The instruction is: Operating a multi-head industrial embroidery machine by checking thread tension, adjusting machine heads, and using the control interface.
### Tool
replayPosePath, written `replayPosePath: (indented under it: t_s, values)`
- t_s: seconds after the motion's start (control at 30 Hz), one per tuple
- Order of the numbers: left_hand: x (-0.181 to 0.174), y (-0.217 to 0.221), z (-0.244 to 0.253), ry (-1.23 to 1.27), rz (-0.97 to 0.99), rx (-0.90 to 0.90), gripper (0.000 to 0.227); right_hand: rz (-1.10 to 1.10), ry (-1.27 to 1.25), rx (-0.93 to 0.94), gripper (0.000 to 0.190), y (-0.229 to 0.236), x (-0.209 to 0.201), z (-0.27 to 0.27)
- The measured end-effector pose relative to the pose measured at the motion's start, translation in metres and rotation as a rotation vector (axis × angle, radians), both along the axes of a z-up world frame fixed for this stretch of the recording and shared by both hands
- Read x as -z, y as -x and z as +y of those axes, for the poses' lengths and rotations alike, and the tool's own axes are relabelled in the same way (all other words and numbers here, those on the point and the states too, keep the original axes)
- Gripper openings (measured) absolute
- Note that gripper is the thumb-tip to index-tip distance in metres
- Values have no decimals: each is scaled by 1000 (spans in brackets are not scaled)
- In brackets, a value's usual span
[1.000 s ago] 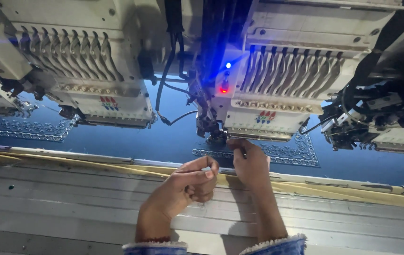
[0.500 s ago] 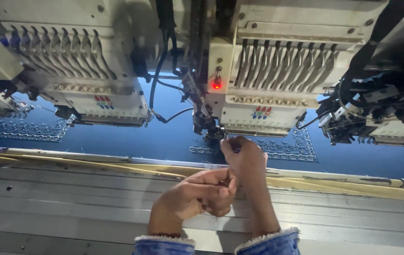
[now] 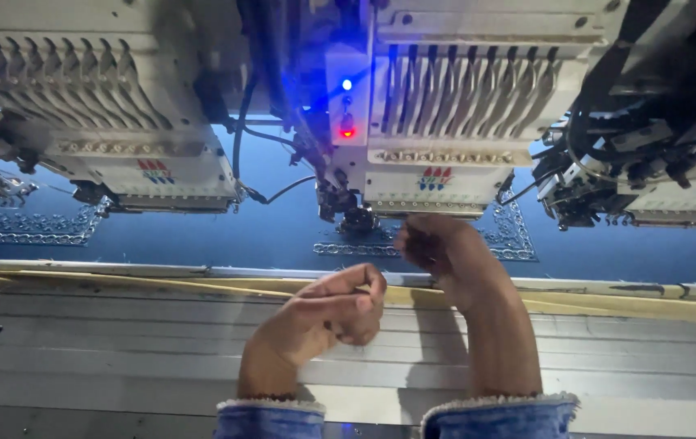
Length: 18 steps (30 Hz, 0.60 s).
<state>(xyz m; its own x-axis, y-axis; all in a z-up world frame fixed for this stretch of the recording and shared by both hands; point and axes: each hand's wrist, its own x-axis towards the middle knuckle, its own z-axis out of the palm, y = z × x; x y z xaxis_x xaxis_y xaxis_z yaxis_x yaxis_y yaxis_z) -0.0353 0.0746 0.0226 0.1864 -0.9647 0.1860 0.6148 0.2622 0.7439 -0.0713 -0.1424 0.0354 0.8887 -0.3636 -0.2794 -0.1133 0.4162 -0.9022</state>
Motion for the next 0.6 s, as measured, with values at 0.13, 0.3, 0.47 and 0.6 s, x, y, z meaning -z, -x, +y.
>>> replayPosePath:
  t_s: [0.13, 0.3, 0.47, 0.6]
  values:
    - [0, 5, -7, -79, -21, -285, 21, -7, -53, -60, 31, 16, -50, 33]
    - [3, 2, -8, -81, -27, -352, 22, -105, 26, 20, 32, -1, -29, 49]
    - [3, 4, -10, -120, -27, -403, 25, -152, 391, 208, 24, -33, 26, 49]
    - [-3, 10, -15, -219, 31, -446, 24, -163, 546, 310, 20, -35, 36, 45]
